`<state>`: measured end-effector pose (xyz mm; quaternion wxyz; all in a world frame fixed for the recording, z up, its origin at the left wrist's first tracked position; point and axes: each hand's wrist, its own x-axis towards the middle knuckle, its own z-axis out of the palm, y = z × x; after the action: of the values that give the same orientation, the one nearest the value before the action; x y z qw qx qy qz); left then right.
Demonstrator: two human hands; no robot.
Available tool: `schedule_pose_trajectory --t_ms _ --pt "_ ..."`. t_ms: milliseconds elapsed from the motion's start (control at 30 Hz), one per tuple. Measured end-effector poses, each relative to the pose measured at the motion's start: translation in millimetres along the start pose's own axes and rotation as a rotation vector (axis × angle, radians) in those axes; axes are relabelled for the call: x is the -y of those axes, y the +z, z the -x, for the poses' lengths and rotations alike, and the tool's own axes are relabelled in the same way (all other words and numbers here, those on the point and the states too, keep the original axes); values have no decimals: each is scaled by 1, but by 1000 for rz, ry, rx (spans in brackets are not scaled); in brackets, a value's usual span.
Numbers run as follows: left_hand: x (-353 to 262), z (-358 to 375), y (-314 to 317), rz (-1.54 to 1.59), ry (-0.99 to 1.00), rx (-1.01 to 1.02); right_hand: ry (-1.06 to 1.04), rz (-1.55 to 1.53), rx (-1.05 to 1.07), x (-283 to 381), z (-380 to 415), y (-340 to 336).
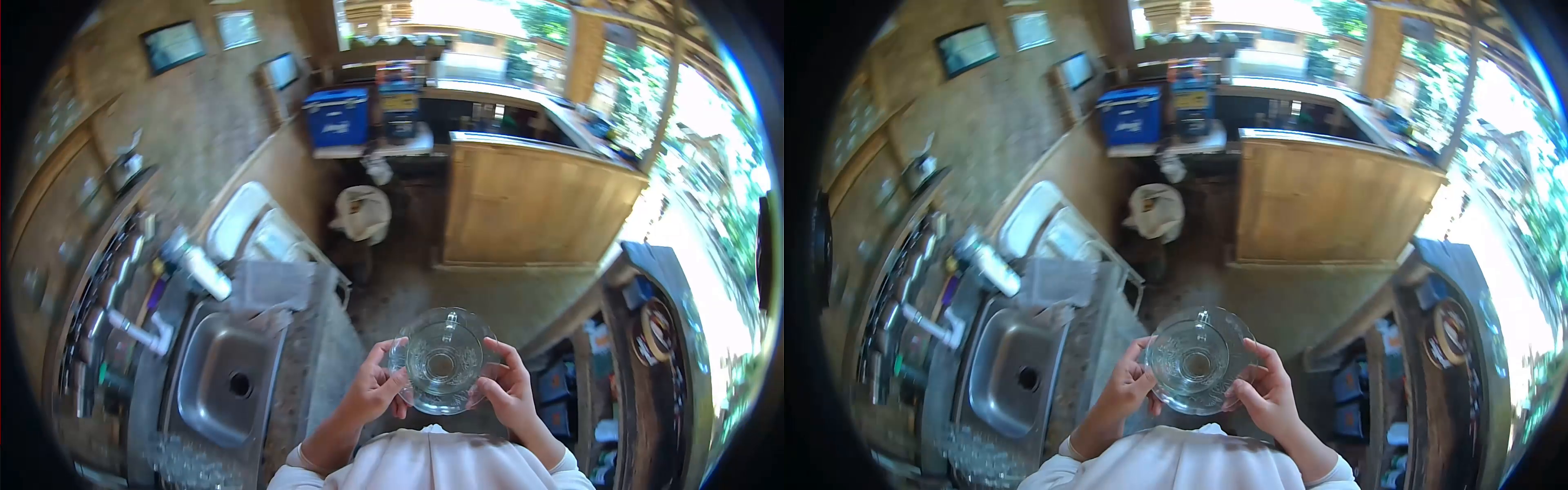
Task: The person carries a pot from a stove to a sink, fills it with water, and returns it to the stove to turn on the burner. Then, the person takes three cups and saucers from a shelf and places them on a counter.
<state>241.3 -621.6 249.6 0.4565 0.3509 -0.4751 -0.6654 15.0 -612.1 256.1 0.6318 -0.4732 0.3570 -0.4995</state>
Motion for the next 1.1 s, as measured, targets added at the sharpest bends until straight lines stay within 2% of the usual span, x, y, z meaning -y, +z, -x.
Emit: schedule_pose_trajectory --t_ms 233,333,600,667,1000,1100 --pt "23 -70 84 44 -151 388 -82 -18 -434 20 73 -63" --pt "28 -89 111 35 -220 532 -111 -3 -631 21 96 -71" --pt "36 -149 169 -126 -320 891 -183 -8 -995 32 122 -71" --pt "43 -164 181 -81 -333 973 -214 -37 -1089 31 121 -72" --pt "82 -196 267 21 -461 1281 -454 -202 -1392 12 150 -90" --pt "95 -195 292 19 -485 1287 -502 -216 -1444 15 164 -91"
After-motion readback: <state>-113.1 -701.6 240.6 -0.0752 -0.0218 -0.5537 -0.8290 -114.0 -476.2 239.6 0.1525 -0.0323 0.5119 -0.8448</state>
